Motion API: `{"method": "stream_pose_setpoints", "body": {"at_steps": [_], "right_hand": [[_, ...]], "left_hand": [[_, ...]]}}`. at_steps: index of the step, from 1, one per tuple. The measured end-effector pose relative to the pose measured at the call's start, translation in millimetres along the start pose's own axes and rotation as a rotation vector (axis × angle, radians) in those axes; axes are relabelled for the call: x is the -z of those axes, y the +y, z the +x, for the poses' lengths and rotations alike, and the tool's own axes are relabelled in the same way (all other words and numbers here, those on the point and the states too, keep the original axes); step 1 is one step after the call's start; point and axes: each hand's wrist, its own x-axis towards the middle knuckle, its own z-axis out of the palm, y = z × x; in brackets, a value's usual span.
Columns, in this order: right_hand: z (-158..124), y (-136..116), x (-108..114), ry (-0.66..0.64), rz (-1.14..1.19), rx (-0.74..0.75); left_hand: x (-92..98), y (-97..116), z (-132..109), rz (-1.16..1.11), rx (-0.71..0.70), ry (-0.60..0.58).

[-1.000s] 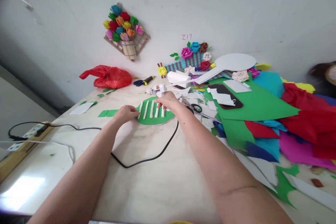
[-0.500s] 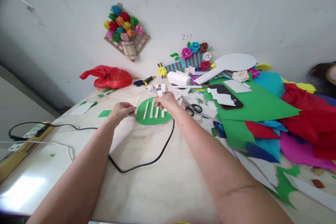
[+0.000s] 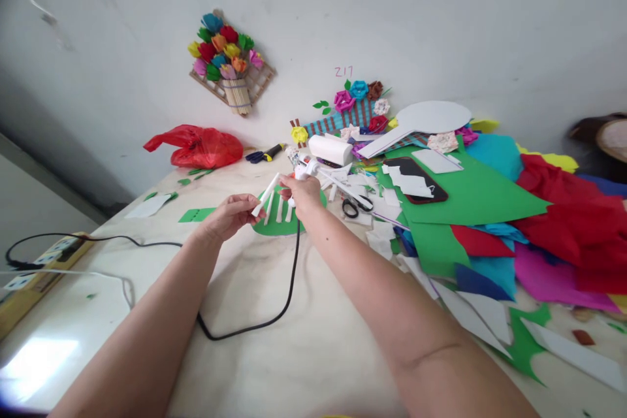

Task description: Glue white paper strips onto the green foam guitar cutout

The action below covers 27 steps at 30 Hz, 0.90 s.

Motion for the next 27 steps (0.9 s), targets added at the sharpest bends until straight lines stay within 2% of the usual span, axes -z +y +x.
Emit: {"method": "stream_pose_setpoints", "body": {"at_steps": [8,17,23,27], "right_hand": [[-2,0,-4,0.087,-0.005,0.005],[-3,3,-3,0.028,-0.098,0.008],[-3,4,-4,-0.015,-0.036,0.031],[-1,6,-2,-0.045,-0.041,0.047]], "left_hand": [[-1.7,-2,0,-0.065,0.042,-0.059],[-4.5,-8,5,-0.213,0.131,-0.022],[-11.0,-6,6,-0.325,0.194,-0.021],[-9.9,-7,6,-0.336,0.185,-0.006]]}}
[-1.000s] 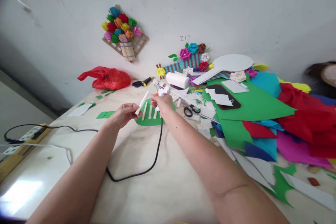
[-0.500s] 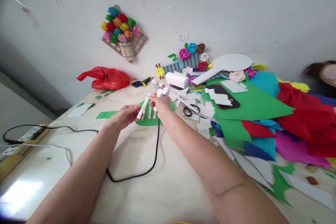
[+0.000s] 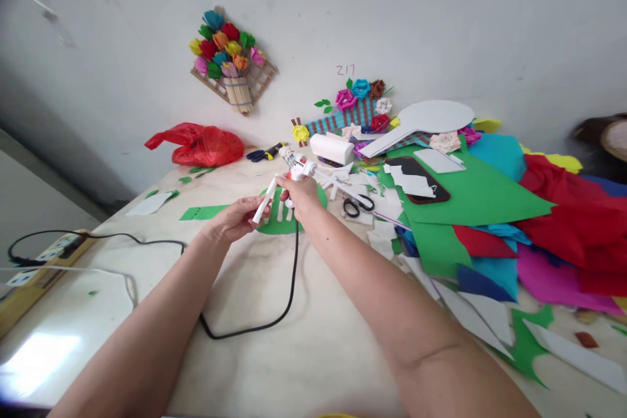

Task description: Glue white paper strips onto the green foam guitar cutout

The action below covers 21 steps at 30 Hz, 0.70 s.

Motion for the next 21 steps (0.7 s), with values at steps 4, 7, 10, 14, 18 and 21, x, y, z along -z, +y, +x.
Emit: {"method": "stream_pose_setpoints", "body": {"at_steps": [4,7,10,14,18,21], "right_hand": [[5,-1,7,-0.042,-0.042,0.011],[8,-6,14,-0.127,-0.119,0.031],[9,-11,20,-0.262,-0.182,0.021],[9,-14,25,-0.385,-0.26,-0.007],[11,-14,29,-0.458,-0.327,0.008],[12,-16,31,-0.47,-0.359,0.035]], "left_hand": [[8.3,4,-1,-0.038,-0.042,0.028],[16.7,8,-3,-0.067,-0.087,0.104],[25.0,10,-5,-0.088,-0.135,0.162],[34.2,10,-5,-0.121,-0.151,0.199],[38.1,10,-6,-0.142,-0.146,0.185],[37.0,10,-7,-0.144,-0.139,0.197]]}}
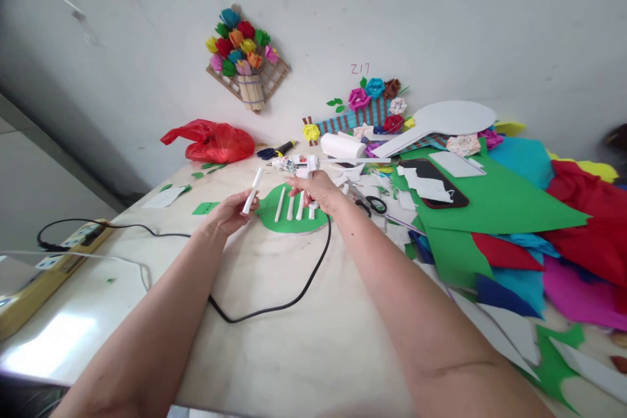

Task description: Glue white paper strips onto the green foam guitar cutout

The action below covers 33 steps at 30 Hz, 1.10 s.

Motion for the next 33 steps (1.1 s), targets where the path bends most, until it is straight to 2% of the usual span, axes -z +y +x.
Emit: {"method": "stream_pose_setpoints", "body": {"at_steps": [9,12,16,20,24,28,33], "right_hand": [[0,-5,1,0.127,-0.107,0.057],[0,-1,-3,0.169,-0.289,0.118],[-2,-1,-9,0.202,-0.68,0.229],[-5,-6,-16,0.077,-0.95,0.202],[-9,-6,-27,-0.077,-1.123,0.267],[-15,0,-44,-0.135,-1.259,0.313],[-16,7,-67,-0.164,-1.304,0.34]], "left_hand": [[-0.1,2,0,-0.065,-0.015,0.014],[5.6,8,-1,-0.131,-0.086,0.0],[11.8,22,-6,-0.148,-0.186,0.05],[15.8,36,-11,-0.152,-0.278,0.088],[18.1,44,-15,-0.145,-0.361,0.076],[17.7,50,-21,-0.145,-0.404,0.077],[18.2,55,-26,-0.161,-0.429,0.097]]}}
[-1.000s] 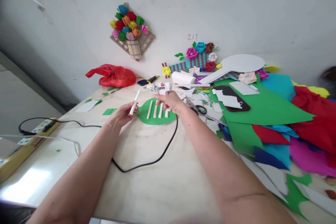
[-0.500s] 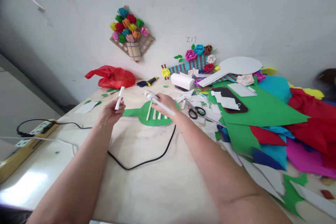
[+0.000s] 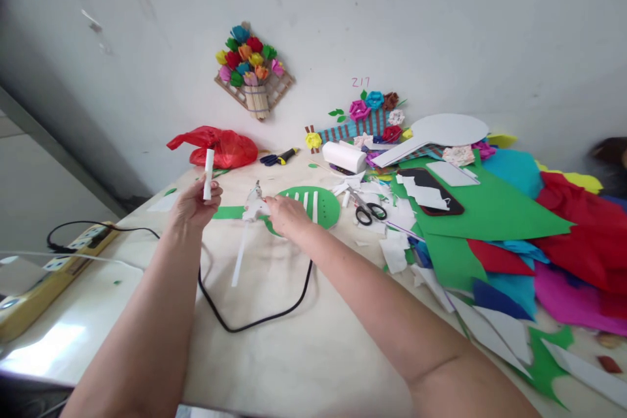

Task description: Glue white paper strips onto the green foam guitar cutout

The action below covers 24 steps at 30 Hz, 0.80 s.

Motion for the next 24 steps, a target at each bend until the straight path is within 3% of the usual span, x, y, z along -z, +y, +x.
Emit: {"method": "stream_pose_setpoints", "body": {"at_steps": [8,16,20,24], "right_hand": [[24,-26,-16,-0.044,-0.132,0.022],[36,-49,-23,-0.119,-0.183,-0.05],[25,-37,-7,-0.021,-0.203,0.002],[1,1,26,-0.036,-0.187,-0.191]], "left_hand": [[-4.9,-3,1,0.121,0.001,0.007],[-32.0,3,-6,0.218,0.021,0.013],[-51.6,-5,-6,0.311,0.073,-0.043],[-73.3,-21,-10,0.375,0.116,-0.135]]}}
